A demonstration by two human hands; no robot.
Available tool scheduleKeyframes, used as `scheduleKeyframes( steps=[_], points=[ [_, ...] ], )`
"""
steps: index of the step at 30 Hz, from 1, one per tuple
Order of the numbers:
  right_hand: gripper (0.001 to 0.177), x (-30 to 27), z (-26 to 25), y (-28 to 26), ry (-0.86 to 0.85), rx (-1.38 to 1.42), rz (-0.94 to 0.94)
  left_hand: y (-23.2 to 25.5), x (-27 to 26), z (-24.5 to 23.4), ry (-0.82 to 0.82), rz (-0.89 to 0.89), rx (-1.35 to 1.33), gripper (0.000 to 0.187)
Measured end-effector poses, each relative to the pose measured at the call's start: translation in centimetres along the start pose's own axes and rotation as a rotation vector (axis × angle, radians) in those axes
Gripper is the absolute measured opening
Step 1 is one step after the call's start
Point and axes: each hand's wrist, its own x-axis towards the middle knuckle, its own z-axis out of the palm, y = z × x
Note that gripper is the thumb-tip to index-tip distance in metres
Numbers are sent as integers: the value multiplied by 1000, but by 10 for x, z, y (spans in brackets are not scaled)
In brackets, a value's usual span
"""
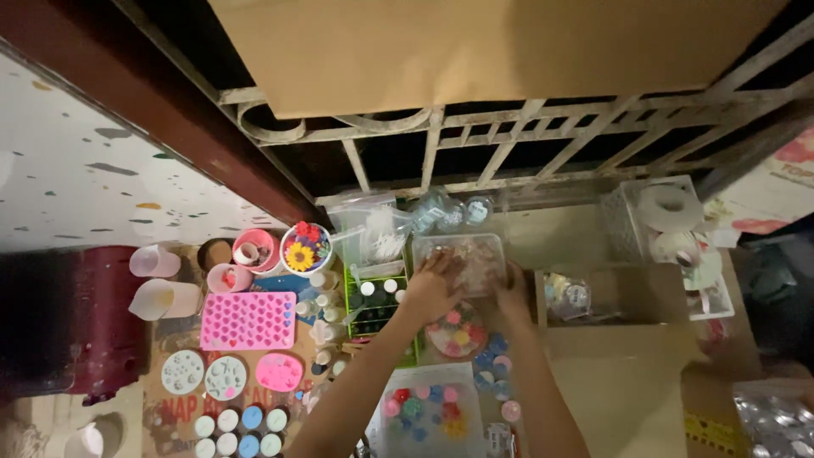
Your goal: Applying labels and smoothing wax surfaces of candles.
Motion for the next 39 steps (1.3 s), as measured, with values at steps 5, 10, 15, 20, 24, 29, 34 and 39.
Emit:
scheduleKeyframes(
  steps=[5, 10, 15, 20, 24, 29, 34, 39],
  points=[
    [75, -5, -5, 3, -6, -241, -8, 20, -4, -37, -87, -41, -166, 69],
    [75, -63, 33, -137, 269, -555, -338, 19, -4, -27, -151, -60, -106, 66],
    [77, -3, 98, -156, 357, -546, -882, 11, -8, -3, -14, -76, -209, 66],
    [96, 23, 127, -143, 366, -737, -892, -1, -6, 41, 7, -57, -185, 69],
    [78, 34, 124, -126, 435, -740, -944, 7, -6, 15, -59, -57, -182, 60],
    [73, -24, 79, -137, 542, -482, -1028, -31, 13, 69, -334, -233, -322, 27],
    [56, -69, 26, -113, 608, -440, -1178, 28, 18, -68, -89, -680, -1276, 61],
    [49, -139, 6, -138, 307, -313, -1109, 82, -7, -140, -275, -702, -1549, 86]
  ],
)
